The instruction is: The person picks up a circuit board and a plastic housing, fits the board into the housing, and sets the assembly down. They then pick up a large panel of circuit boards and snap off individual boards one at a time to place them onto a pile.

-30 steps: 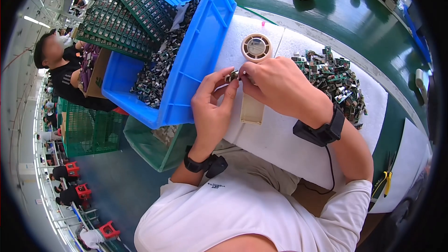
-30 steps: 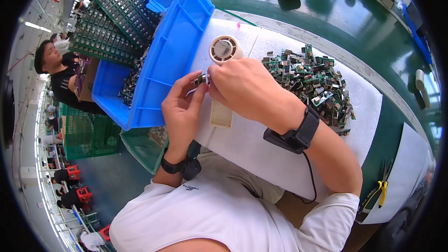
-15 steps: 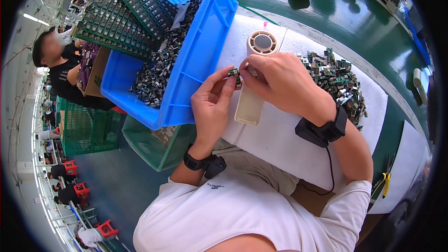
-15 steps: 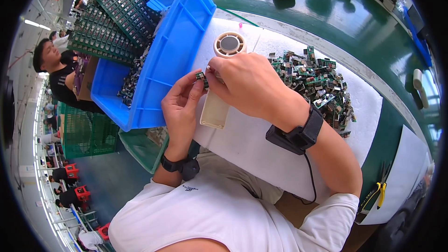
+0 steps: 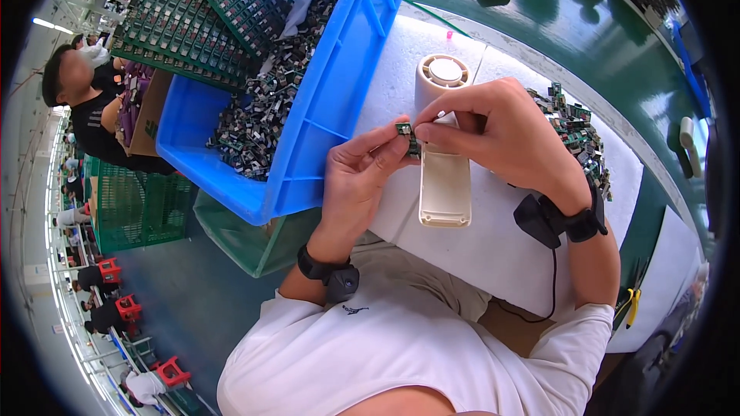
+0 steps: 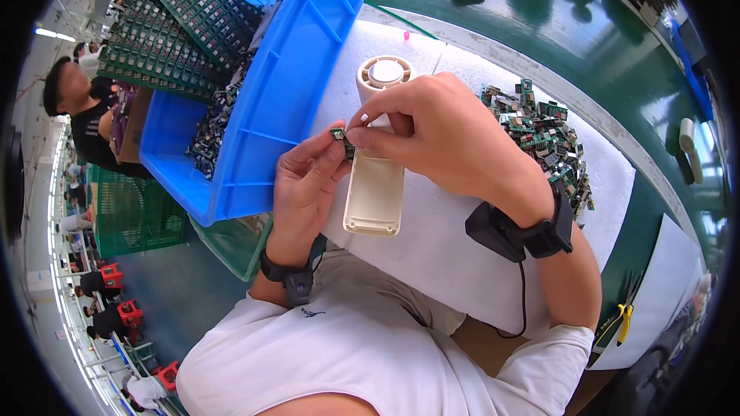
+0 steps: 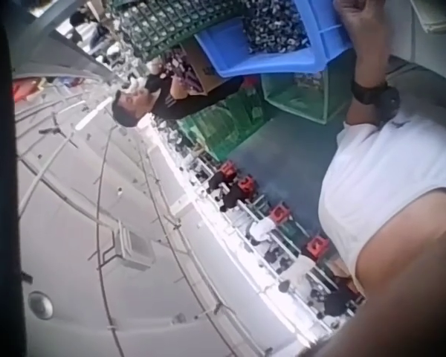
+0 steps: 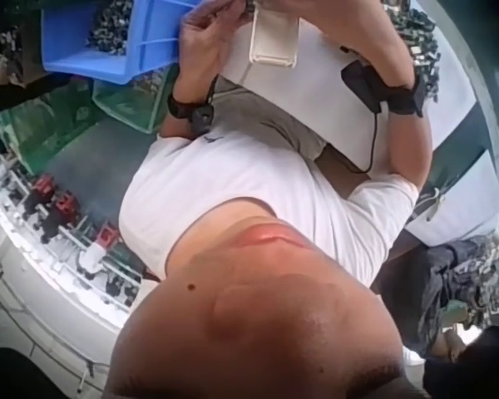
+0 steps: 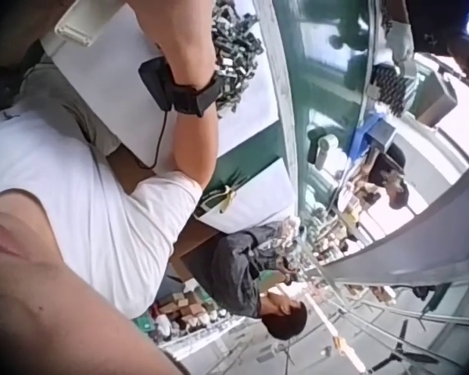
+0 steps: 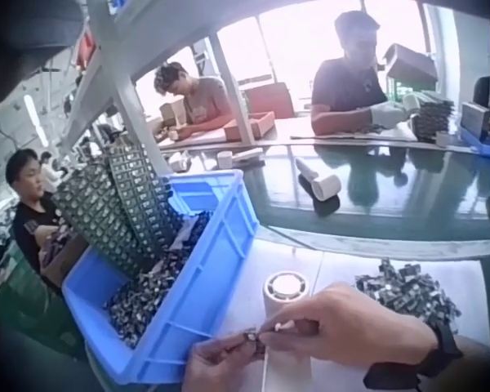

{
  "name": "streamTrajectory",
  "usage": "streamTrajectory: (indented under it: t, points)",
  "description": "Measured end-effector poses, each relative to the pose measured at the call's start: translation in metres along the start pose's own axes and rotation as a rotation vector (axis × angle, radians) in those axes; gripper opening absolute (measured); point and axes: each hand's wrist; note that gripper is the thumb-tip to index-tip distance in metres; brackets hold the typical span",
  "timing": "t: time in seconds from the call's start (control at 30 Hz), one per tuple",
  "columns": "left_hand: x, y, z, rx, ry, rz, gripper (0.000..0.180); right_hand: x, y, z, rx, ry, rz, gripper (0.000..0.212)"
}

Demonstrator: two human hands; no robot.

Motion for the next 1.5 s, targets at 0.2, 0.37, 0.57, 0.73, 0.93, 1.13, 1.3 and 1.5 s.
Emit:
streamTrajectory:
  t: [0.2, 0.37, 0.57, 0.73, 0.93, 1.13, 1.3, 1.5]
  points:
    - [0.0, 0.003, 0.0, 0.04, 0.01, -0.073, 0.026, 0.003, -0.001, 0.001, -0.02, -0.113, 0.042, 0.013]
    - [-0.001, 0.004, -0.002, 0.085, 0.005, -0.072, 0.027, -0.001, -0.003, 0.003, 0.054, -0.156, 0.146, 0.013]
    - [-0.002, 0.001, -0.002, 0.085, -0.009, -0.026, 0.027, 0.0, -0.005, 0.004, 0.046, -0.151, 0.123, 0.013]
    - [-0.002, 0.001, -0.005, 0.074, -0.039, 0.092, 0.025, -0.003, -0.007, 0.002, 0.018, -0.102, 0.072, 0.012]
    - [-0.001, -0.004, -0.002, 0.025, -0.033, 0.108, 0.025, -0.003, -0.005, 0.003, -0.016, -0.139, 0.202, 0.012]
    - [-0.003, -0.006, -0.005, 0.047, -0.012, 0.108, 0.026, 0.003, -0.002, 0.002, -0.011, -0.087, 0.271, 0.012]
    - [-0.004, -0.008, -0.005, 0.028, -0.006, 0.091, 0.026, 0.001, 0.003, 0.002, 0.022, 0.012, 0.212, 0.014]
    - [-0.001, -0.006, -0.005, 0.041, -0.012, 0.09, 0.026, 0.003, 0.008, 0.001, 0.097, -0.028, 0.177, 0.015]
Point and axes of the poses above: each hand's wrist, its own z-axis towards the middle knuckle, its own y-axis out of the back of the hand, x = y × z, and after that the axes turned 13 degrees about -z, right-handed
